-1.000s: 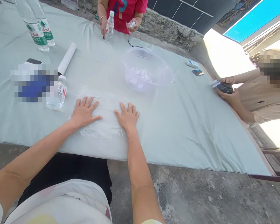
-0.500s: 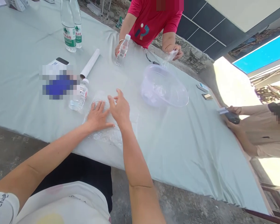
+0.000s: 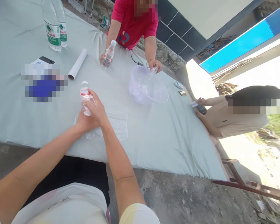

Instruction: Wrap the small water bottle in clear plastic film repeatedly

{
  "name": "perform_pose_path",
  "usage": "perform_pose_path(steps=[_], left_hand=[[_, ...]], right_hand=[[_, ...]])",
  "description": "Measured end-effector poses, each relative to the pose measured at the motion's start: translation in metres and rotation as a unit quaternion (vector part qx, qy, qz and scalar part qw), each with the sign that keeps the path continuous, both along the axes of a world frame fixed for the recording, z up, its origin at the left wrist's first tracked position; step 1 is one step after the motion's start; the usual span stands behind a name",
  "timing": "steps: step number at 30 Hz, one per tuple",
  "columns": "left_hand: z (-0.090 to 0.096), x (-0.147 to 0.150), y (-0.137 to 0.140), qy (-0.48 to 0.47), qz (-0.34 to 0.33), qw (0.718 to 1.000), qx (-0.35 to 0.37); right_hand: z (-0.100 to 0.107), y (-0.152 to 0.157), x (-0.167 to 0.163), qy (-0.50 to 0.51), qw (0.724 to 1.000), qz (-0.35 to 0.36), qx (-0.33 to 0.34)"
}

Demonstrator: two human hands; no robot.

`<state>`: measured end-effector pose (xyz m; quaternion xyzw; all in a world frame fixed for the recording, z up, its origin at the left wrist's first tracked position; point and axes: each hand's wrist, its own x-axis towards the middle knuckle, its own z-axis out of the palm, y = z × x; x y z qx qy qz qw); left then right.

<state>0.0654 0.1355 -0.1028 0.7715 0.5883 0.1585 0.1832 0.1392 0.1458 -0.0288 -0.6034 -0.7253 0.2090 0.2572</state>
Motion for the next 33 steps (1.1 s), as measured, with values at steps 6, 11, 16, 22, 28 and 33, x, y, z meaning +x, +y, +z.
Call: perform_pose_path(steps=[6,11,16,22,28,33], left_hand=[[0.002,0.004,0.002,0.085,-0.022,0.996,0.011],[0.005,0.005,0.001,0.120,-0.019,0.992,0.018],[0.010,0.006,-0.001,0.146,-0.011,0.989,0.039],[0.015,0.005,0.000,0.135,-0.012,0.990,0.037],[0.023,-0.011,0.009,0.076,0.002,0.997,0.029],[0.027,-0.026,0.018,0.141,-0.025,0.989,0.029]], right_hand=[[-0.006,-0.060,0.113,-0.003,0.991,-0.126,-0.045],[-0.028,-0.071,0.136,-0.128,0.980,-0.132,-0.081],[-0.026,-0.069,0.141,-0.092,0.983,-0.124,-0.095],[-0.037,-0.075,0.176,-0.019,0.942,-0.309,-0.129],[-0.052,-0.081,0.173,-0.073,0.949,-0.278,-0.130],[-0.051,-0.080,0.165,0.036,0.950,-0.291,-0.107]])
